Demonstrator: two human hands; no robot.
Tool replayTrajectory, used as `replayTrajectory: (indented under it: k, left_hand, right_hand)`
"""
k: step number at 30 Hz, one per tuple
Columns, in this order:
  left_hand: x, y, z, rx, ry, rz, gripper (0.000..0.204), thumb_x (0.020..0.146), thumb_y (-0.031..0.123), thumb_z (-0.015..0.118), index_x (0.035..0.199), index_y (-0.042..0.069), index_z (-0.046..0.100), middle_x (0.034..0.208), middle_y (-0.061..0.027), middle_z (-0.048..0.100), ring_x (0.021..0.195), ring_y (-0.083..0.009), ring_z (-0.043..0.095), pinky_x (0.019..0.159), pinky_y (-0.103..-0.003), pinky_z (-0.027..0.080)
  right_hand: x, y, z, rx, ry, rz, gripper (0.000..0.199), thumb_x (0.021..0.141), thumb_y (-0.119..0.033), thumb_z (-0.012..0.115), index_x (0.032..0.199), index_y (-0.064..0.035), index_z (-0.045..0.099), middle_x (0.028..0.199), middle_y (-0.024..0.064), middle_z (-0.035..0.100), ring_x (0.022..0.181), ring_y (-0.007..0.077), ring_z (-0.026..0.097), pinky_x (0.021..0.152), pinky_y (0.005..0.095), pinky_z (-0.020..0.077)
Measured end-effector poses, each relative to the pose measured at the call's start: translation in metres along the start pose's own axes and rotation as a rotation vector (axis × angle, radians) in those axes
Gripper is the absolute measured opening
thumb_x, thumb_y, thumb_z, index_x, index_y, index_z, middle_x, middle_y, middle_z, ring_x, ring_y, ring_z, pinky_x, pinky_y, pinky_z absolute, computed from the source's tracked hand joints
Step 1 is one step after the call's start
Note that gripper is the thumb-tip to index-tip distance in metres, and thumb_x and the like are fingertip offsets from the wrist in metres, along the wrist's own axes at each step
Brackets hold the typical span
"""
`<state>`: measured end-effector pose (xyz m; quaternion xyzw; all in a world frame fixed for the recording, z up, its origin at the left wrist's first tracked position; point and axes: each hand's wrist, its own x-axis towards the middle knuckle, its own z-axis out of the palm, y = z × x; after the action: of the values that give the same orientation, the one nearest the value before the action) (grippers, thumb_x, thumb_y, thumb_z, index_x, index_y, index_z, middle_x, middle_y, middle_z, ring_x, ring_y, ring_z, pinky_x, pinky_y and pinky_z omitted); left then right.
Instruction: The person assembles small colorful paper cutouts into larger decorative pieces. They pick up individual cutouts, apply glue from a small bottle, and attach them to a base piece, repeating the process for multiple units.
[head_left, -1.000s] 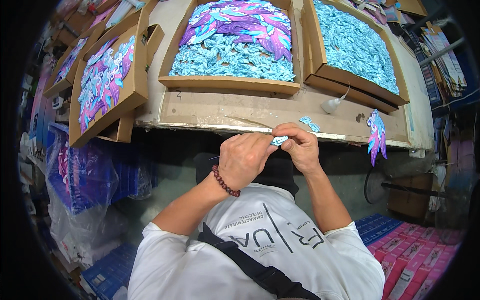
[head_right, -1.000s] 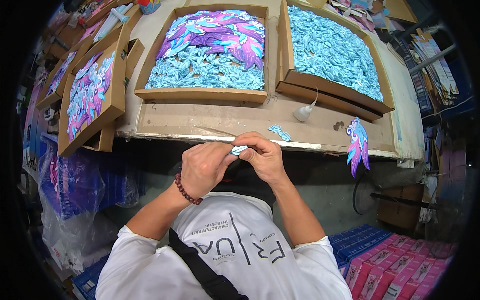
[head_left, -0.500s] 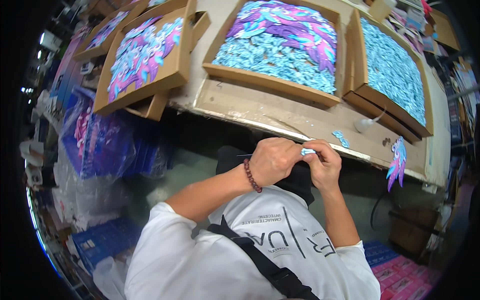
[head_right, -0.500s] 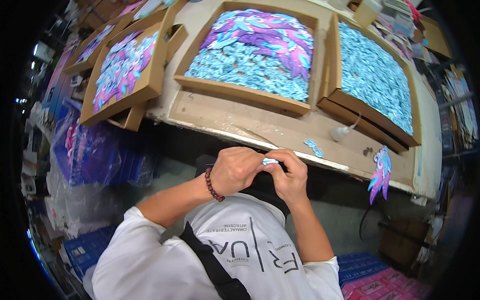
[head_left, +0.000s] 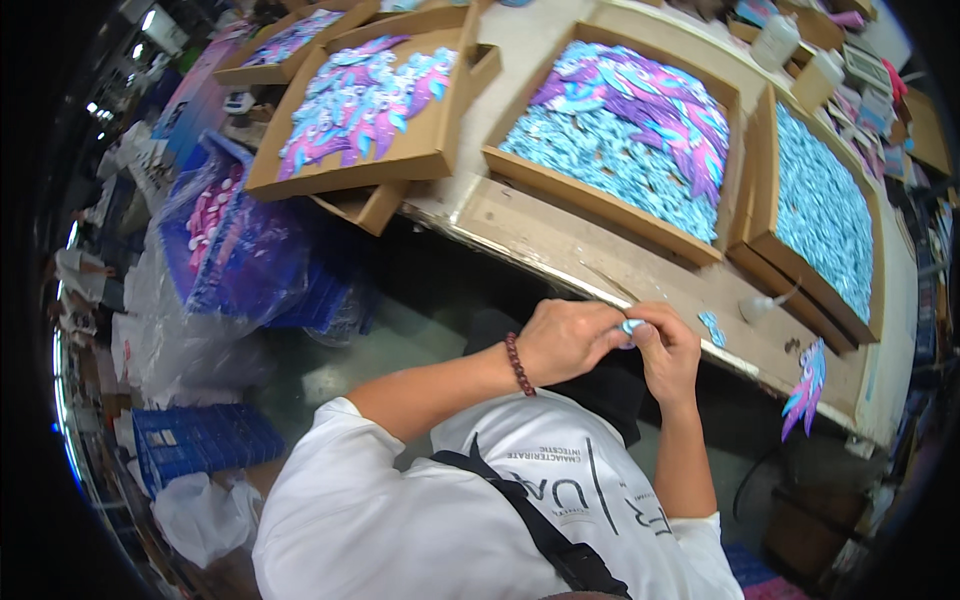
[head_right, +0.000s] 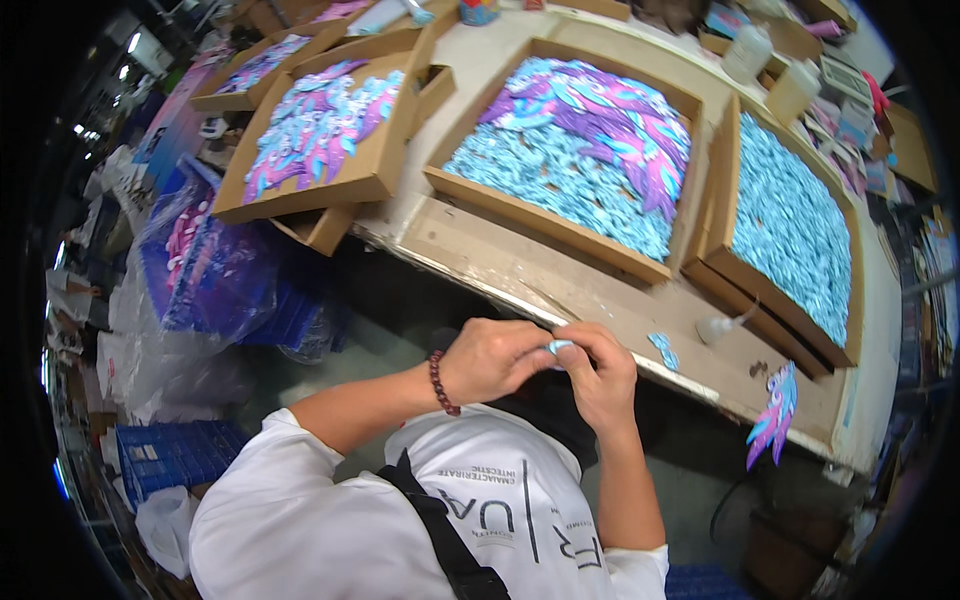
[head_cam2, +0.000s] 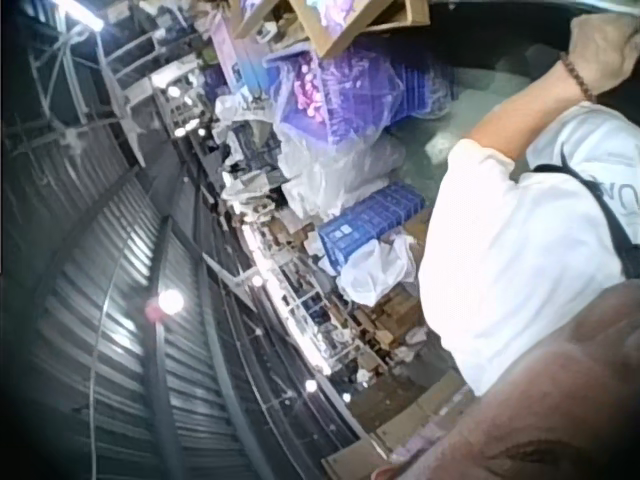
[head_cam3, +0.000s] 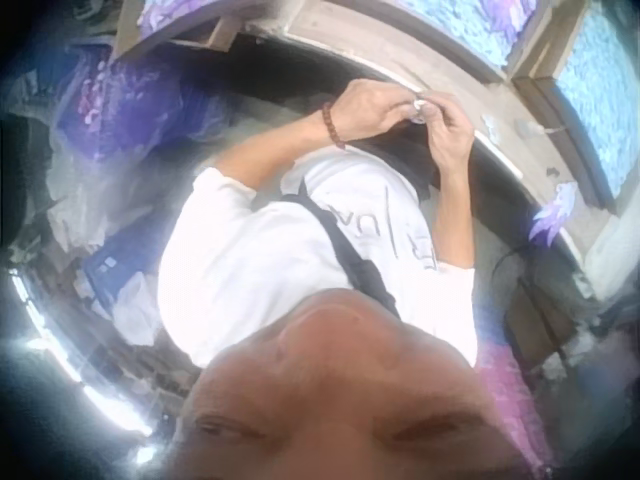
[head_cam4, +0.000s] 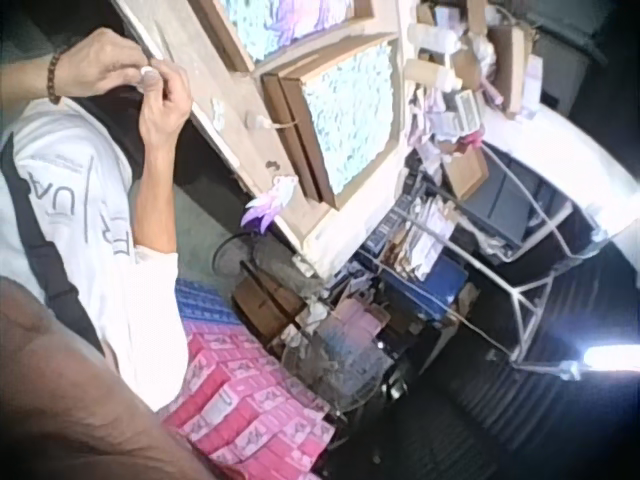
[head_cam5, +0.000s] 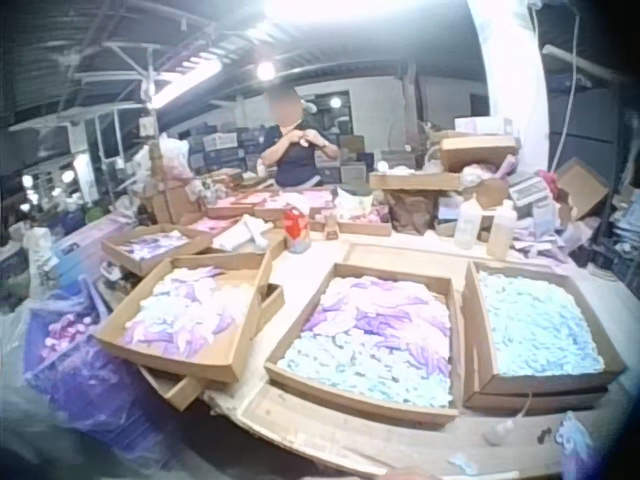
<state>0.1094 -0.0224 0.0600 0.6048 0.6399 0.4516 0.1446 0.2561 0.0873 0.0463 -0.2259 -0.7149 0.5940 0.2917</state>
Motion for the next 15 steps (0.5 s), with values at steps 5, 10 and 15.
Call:
replayTrajectory:
  k: [5,10,15]
  left_hand:
    - [-0.006,-0.006,0.007,-0.128,0.001,-0.064,0.024,0.083,0.021,0.071,0.096,0.001,0.066,0.081,-0.0177,0.064,0.073,-0.0355,0.063,0.062,-0.04,0.05]
    - [-0.008,-0.014,0.02,-0.23,0.054,-0.034,0.018,0.085,0.018,0.067,0.096,0.003,0.067,0.08,-0.0143,0.064,0.072,-0.0347,0.062,0.062,-0.039,0.049]
    - [-0.008,-0.005,0.019,-0.092,0.174,0.094,0.015,0.085,0.016,0.066,0.086,0.001,0.064,0.072,-0.013,0.059,0.066,-0.0326,0.061,0.058,-0.038,0.049]
  right_hand:
    - [-0.006,0.008,0.009,0.006,0.087,-0.096,0.011,0.087,-0.001,0.063,0.095,0.005,0.067,0.1,0.0144,0.065,0.093,0.0214,0.062,0.082,0.029,0.0489]
    - [-0.012,0.015,0.004,0.094,0.085,-0.024,0.025,0.092,-0.018,0.066,0.098,0.0057,0.065,0.103,0.0132,0.064,0.095,0.0191,0.06,0.086,0.0295,0.0471]
    - [-0.011,0.016,0.011,0.1,0.128,-0.155,0.025,0.094,-0.02,0.064,0.094,0.0047,0.064,0.101,0.014,0.064,0.092,0.0192,0.06,0.082,0.0297,0.0478]
